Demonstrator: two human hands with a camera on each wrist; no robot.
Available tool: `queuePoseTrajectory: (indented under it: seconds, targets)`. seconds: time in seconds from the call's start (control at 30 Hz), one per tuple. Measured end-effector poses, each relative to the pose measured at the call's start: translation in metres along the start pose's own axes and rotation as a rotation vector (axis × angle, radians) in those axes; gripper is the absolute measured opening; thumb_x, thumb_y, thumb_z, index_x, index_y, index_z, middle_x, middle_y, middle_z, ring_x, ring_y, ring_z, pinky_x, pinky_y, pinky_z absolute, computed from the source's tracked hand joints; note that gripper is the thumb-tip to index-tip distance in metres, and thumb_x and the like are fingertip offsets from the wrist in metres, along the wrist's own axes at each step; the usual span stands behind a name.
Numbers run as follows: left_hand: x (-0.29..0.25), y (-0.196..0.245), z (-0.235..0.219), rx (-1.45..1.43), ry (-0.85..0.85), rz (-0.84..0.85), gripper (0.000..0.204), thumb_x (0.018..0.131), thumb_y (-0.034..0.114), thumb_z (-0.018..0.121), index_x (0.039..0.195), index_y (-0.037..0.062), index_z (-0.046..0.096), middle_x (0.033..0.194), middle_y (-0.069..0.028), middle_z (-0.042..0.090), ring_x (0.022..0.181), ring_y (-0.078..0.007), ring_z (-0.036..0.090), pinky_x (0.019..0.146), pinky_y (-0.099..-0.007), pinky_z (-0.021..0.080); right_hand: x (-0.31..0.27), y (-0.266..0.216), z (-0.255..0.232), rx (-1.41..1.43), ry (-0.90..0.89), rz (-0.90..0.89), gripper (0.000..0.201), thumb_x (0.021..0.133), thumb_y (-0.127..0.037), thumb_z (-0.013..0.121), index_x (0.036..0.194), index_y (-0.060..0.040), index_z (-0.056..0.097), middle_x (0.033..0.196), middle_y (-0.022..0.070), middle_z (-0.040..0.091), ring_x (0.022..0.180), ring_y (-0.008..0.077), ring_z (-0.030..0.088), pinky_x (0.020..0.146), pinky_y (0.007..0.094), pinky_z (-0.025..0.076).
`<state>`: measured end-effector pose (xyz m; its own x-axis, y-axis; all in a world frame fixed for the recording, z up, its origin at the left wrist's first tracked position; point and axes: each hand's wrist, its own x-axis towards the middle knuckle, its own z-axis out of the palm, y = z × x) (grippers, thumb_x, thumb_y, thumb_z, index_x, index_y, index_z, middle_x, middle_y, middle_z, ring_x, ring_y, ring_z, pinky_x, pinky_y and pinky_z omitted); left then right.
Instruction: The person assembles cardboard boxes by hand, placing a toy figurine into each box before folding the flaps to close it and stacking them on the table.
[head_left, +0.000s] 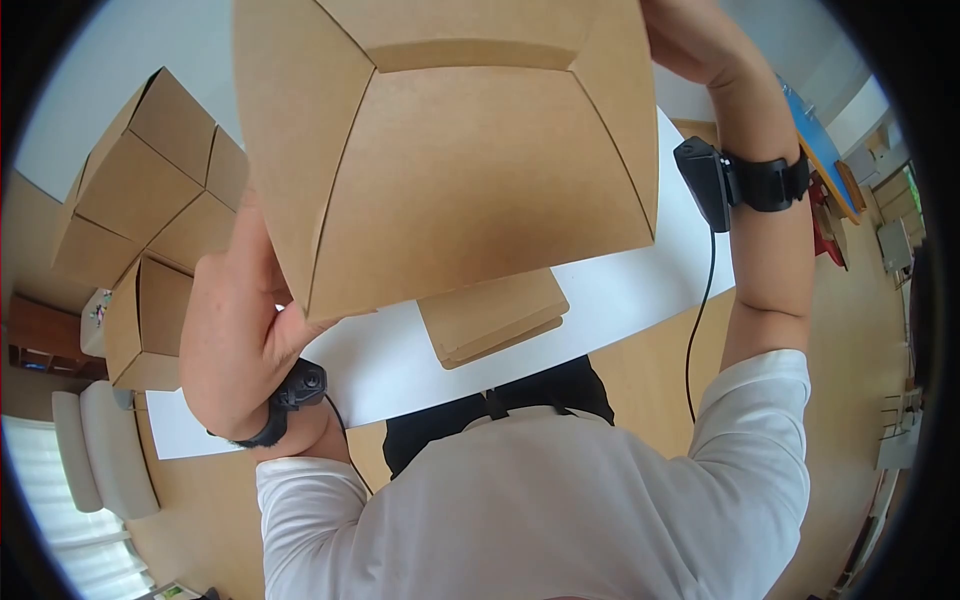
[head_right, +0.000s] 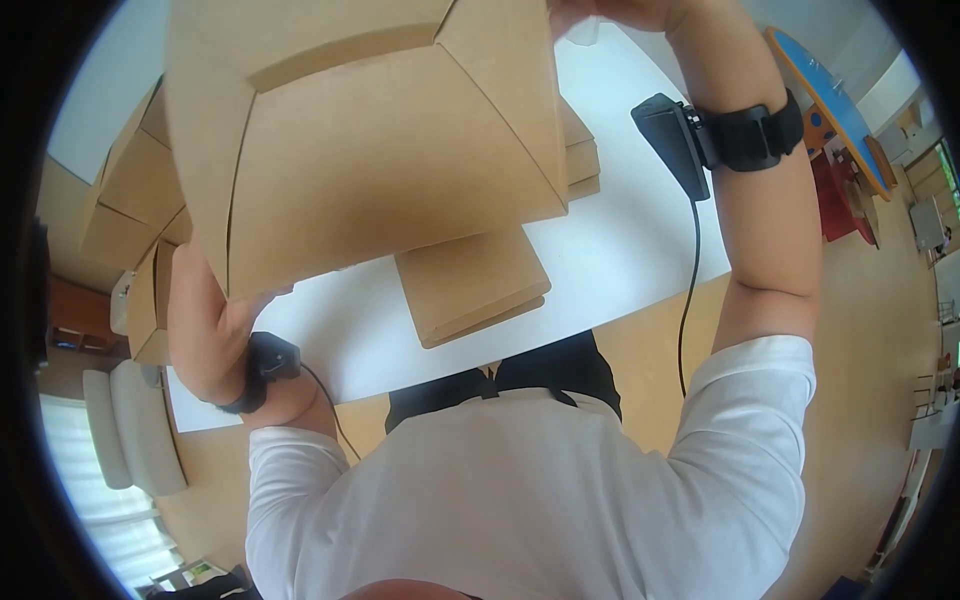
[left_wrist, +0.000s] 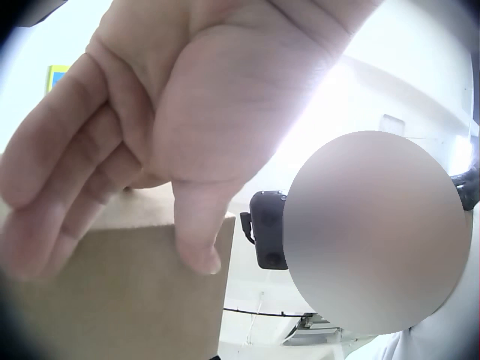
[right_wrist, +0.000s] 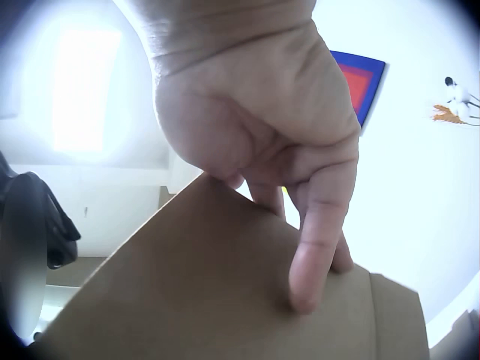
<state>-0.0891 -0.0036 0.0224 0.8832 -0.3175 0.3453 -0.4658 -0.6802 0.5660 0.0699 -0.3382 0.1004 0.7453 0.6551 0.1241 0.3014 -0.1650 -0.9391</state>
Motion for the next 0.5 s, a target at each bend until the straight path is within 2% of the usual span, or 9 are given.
queuePoseTrajectory:
  seconds: [0.03,0.07,0.13,0.23,0.27,0.37,0.43,0.5]
  targets:
    - [0.001,0.001,0.000,-0.007,0.000,0.010,0.088,0.082,0.033,0.076,0.151,0.0020,0.030,0.088,-0.0172,0.072,0.073,-0.0325,0.071,0.065,-0.0326,0.055,0.000,-0.005,-0.004,-0.007,0.020,-0.065,0.065,0.105,-0.049,0.037,0.133,0.0068,0.054,0.120,0.0241,0.065,0.103,0.0254,0.069,0.078,0.0352,0.060]
    - [0.002,0.001,0.000,-0.014,0.001,0.020,0.089,0.084,0.027,0.074,0.154,0.0032,0.025,0.095,-0.0181,0.073,0.079,-0.0332,0.072,0.069,-0.0335,0.057,-0.002,-0.002,0.007,-0.010,0.145,-0.116,0.063,0.105,-0.047,0.038,0.133,0.0071,0.054,0.123,0.0231,0.064,0.105,0.0247,0.068,0.081,0.0337,0.058]
    - [0.012,0.000,-0.001,-0.041,-0.039,0.060,0.092,0.085,0.012,0.068,0.158,0.0061,0.013,0.111,-0.0208,0.071,0.097,-0.0363,0.072,0.078,-0.0367,0.059,0.007,0.014,0.012,0.077,0.155,-0.366,0.055,0.102,-0.038,0.046,0.135,0.0060,0.054,0.133,0.0176,0.060,0.119,0.0233,0.060,0.099,0.0299,0.047]
    - [0.032,-0.030,0.010,-0.093,-0.015,0.115,0.096,0.084,0.000,0.057,0.159,0.0114,-0.002,0.128,-0.0246,0.063,0.114,-0.0399,0.064,0.084,-0.0403,0.059,-0.002,0.029,0.042,0.305,0.389,-0.404,0.051,0.096,-0.028,0.057,0.136,0.0036,0.055,0.134,0.0150,0.060,0.128,0.0223,0.052,0.108,0.0327,0.039]
    - [0.041,-0.043,0.013,-0.095,-0.003,0.124,0.095,0.084,-0.002,0.055,0.159,0.0125,-0.002,0.132,-0.0251,0.060,0.117,-0.0402,0.063,0.086,-0.0408,0.058,0.000,0.062,0.010,0.140,0.389,-0.349,0.070,0.097,-0.050,0.055,0.148,-0.0030,0.042,0.144,0.0133,0.051,0.129,0.0222,0.052,0.105,0.0365,0.044]
    - [0.065,-0.078,0.029,-0.110,0.007,0.101,0.096,0.085,-0.004,0.052,0.159,0.0156,-0.005,0.138,-0.0260,0.055,0.121,-0.0408,0.060,0.090,-0.0415,0.057,0.005,0.081,0.043,0.125,0.370,-0.350,0.072,0.096,-0.052,0.055,0.144,0.0018,0.045,0.128,0.0139,0.062,0.112,0.0194,0.064,0.092,0.0329,0.052]
    - [0.076,-0.096,0.041,-0.136,-0.018,0.021,0.097,0.085,-0.004,0.052,0.159,0.0178,-0.007,0.138,-0.0258,0.056,0.120,-0.0408,0.061,0.089,-0.0409,0.056,0.006,0.105,0.056,0.168,0.359,-0.277,0.074,0.094,-0.046,0.062,0.146,0.0015,0.041,0.134,0.0116,0.057,0.122,0.0186,0.055,0.101,0.0340,0.044]
    - [0.084,-0.110,0.052,-0.063,-0.096,-0.068,0.085,0.087,-0.001,0.055,0.158,0.0135,0.011,0.134,-0.0252,0.059,0.117,-0.0385,0.063,0.090,-0.0390,0.055,0.005,0.127,0.064,0.192,0.347,-0.195,0.075,0.093,-0.043,0.065,0.148,0.0014,0.038,0.137,0.0108,0.055,0.128,0.0195,0.050,0.106,0.0348,0.040]
